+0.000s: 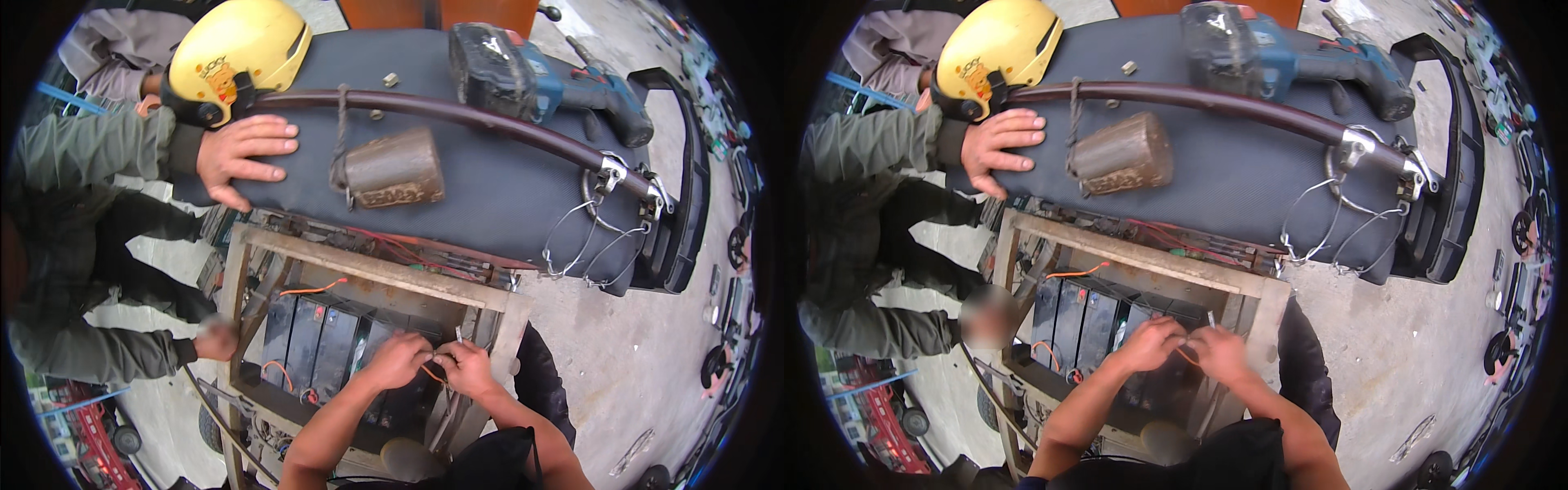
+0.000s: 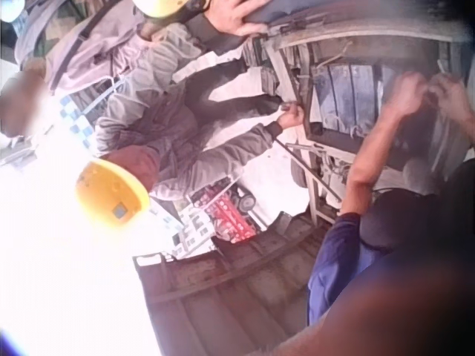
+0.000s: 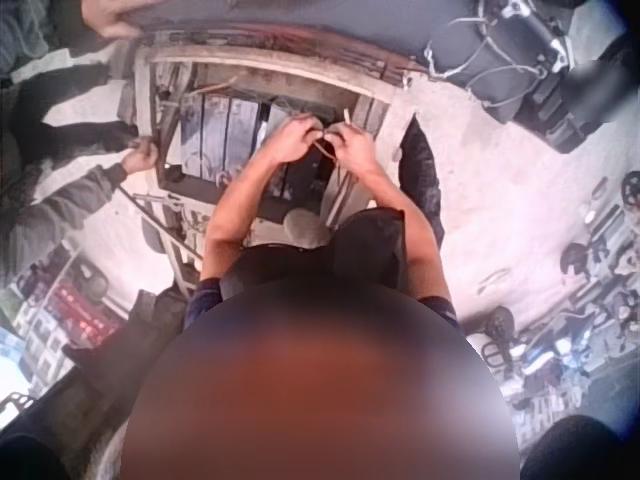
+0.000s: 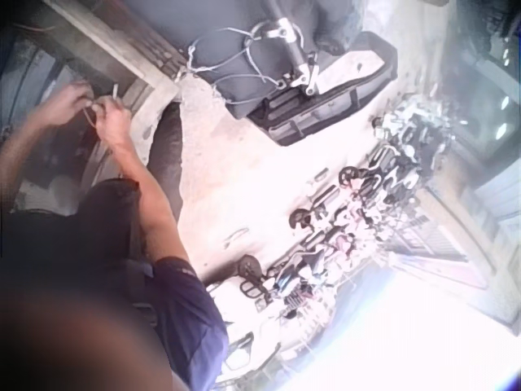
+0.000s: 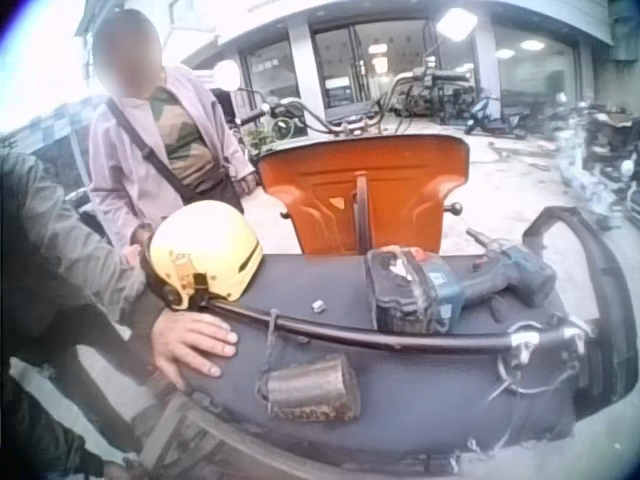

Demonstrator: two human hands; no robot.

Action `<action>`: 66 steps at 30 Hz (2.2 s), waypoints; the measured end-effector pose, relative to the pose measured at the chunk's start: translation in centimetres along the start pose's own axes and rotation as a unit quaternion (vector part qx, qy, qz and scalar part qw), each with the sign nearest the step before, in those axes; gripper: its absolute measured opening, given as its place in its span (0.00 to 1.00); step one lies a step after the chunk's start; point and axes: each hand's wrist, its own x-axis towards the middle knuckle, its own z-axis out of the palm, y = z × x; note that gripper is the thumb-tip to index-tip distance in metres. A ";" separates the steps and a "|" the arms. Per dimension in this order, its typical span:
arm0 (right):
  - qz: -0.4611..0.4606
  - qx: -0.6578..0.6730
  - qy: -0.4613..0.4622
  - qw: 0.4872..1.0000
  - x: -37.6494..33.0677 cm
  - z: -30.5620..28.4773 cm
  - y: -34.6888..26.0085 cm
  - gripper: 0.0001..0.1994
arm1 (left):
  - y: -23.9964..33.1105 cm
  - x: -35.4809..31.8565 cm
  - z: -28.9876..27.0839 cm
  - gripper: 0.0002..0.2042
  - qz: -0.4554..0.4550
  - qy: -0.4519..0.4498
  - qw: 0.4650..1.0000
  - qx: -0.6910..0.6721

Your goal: The person places several rectangular batteries into a metal frame on a three-wheeled vehicle, aligns them, and connects wires between terminals. The person also wipes the battery tops with a cloth and uses a wrench to tighten connections.

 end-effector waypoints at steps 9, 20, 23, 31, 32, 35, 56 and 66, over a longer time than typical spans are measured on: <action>0.077 -0.006 -0.001 0.997 0.6 -0.5 -1.4 0.06 | -0.3 -2.4 -0.9 0.18 -0.004 0.156 0.988 -0.003; 0.074 -0.042 0.044 0.995 0.7 0.6 -0.6 0.07 | -4.7 -11.2 1.3 0.07 -0.152 0.388 0.904 -0.095; 0.053 -0.055 0.046 0.996 0.5 0.7 -0.3 0.07 | -3.4 -10.9 3.3 0.08 -0.166 0.320 0.927 -0.100; 0.058 -0.054 0.039 0.996 0.5 0.8 0.1 0.07 | -0.8 -6.9 5.3 0.08 -0.072 0.260 0.961 -0.054; 0.061 -0.051 0.039 0.996 0.5 0.8 0.2 0.07 | -0.8 -6.5 5.4 0.08 -0.074 0.253 0.963 -0.046; 0.079 -0.055 0.048 0.994 0.6 1.1 0.3 0.07 | -1.1 -5.3 5.6 0.09 -0.084 0.240 0.967 -0.016; 0.007 0.016 0.107 0.994 -2.3 -0.8 0.3 0.07 | -4.5 0.8 -4.6 0.10 -0.197 0.323 0.872 0.311; -0.012 0.018 0.128 0.992 -2.0 -0.6 0.2 0.05 | -5.2 -0.1 -7.0 0.10 0.007 0.466 0.872 0.149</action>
